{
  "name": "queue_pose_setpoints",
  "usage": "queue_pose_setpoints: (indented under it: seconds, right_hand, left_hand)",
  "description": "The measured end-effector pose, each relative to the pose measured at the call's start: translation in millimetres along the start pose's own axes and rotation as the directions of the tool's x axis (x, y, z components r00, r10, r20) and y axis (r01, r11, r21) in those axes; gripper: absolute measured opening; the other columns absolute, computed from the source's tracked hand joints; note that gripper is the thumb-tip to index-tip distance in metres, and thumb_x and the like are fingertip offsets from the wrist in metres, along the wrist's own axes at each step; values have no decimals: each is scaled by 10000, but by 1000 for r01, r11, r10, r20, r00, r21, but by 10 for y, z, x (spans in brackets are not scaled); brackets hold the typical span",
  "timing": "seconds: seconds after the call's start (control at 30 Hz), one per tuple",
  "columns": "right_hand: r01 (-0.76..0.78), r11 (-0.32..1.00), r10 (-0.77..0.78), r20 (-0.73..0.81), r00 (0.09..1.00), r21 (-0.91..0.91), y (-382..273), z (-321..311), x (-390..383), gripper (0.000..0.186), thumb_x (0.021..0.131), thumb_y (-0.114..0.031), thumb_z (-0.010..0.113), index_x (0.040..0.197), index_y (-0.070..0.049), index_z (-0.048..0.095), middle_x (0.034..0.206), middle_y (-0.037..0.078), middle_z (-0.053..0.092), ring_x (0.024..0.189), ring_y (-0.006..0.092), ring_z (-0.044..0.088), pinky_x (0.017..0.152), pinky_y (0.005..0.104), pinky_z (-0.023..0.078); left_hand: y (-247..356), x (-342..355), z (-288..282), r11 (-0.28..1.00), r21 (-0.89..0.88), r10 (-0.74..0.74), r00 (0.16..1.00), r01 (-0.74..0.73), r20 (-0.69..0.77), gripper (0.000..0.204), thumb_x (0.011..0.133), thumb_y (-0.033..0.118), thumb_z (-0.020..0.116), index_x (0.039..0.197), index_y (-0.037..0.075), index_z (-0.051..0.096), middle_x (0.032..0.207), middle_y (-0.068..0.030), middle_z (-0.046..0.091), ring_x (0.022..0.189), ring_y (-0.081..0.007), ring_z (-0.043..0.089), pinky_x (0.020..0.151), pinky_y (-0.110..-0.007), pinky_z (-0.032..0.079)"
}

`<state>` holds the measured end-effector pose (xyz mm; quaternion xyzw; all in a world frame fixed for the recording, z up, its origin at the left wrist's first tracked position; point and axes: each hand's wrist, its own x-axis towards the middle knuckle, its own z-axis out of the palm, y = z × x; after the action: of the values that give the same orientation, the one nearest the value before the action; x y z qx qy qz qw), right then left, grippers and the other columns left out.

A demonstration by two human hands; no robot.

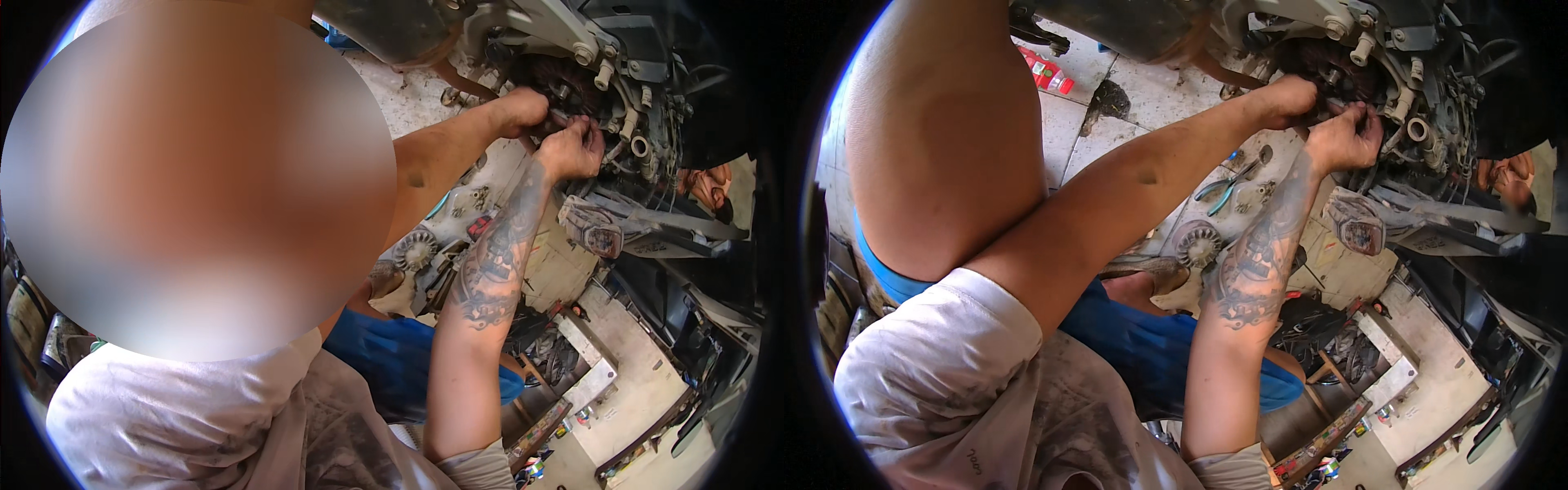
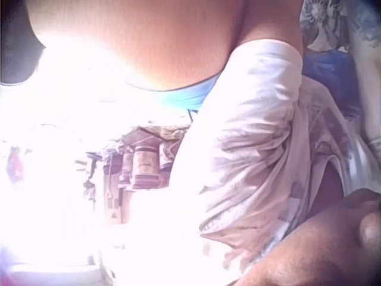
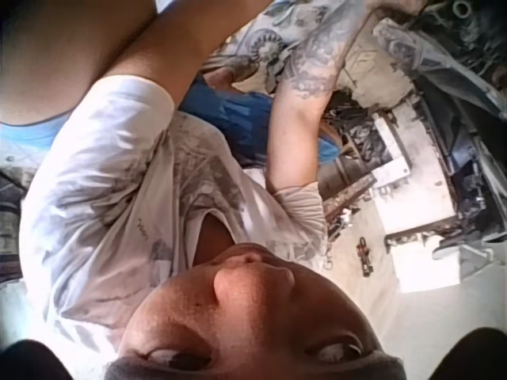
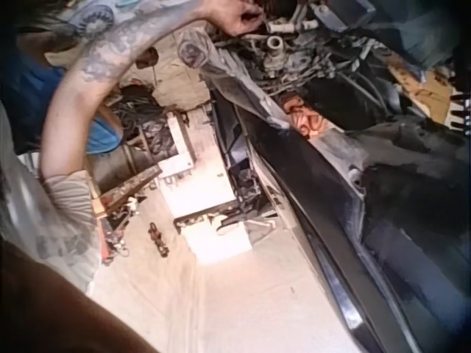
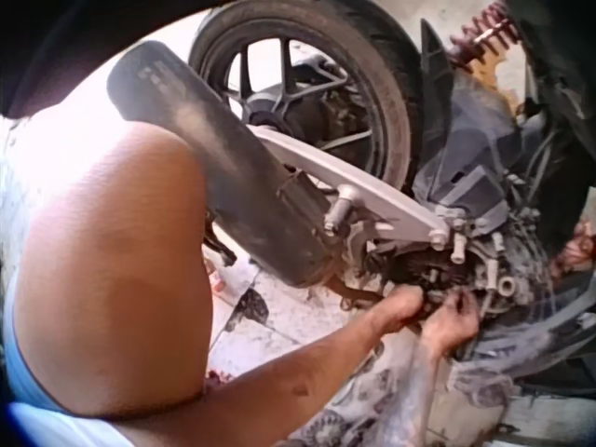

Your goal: The person is using a screwdriver to disassemble parts of a motorcycle engine or chassis while sitting on the floor of a repair shop.

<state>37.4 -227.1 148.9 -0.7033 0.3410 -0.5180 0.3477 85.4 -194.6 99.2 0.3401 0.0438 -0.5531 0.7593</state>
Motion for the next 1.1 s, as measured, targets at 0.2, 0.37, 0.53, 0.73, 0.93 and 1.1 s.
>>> queue_pose_setpoints:
  seconds: [0.2,0.37,0.53,0.73,0.93,1.1]
  right_hand:
    - [85,996,-85,97,992,9,168,-146,207,149,831,82,606,966,143,589,914,201,648,782,232,651,688,300,580]
    - [48,976,-20,132,991,-211,89,-179,167,171,845,51,614,991,135,589,925,191,649,790,229,648,679,308,576]
    - [193,935,-140,191,972,-297,160,-204,219,187,827,-3,646,957,130,631,831,190,667,690,200,630,642,293,509]
    - [82,945,-21,189,982,-318,54,-223,168,170,842,12,626,973,120,615,811,167,656,608,186,598,552,281,491]
    - [74,972,-24,218,976,-222,15,-190,170,224,848,17,619,1047,109,573,848,153,655,577,144,579,495,241,465]
    - [115,986,-91,185,978,-125,80,-137,178,152,844,25,619,968,108,587,844,157,662,567,142,574,487,229,462]
  left_hand:
    - [28,109,42,996,-81,-20,982,36,186,278,837,-36,403,992,-13,632,938,-123,669,758,-210,627,615,-370,543]
    - [36,78,38,993,-111,-20,983,41,184,332,843,-47,376,1056,21,622,984,-79,666,703,-153,573,590,-279,488]
    - [29,62,26,976,-214,12,973,38,229,338,880,-21,356,1067,14,635,1006,-111,685,719,-197,662,592,-343,536]
    - [135,-144,17,995,80,42,993,-52,112,327,866,-25,383,1042,-11,658,1054,-103,683,829,-206,670,672,-354,535]
    - [73,-9,-17,963,236,89,979,-132,186,337,817,-51,399,1080,-41,609,1051,-122,656,714,-182,607,571,-374,554]
    - [-36,216,28,998,46,50,999,-50,13,262,834,-17,447,967,-45,671,1001,-136,680,856,-201,657,644,-368,534]
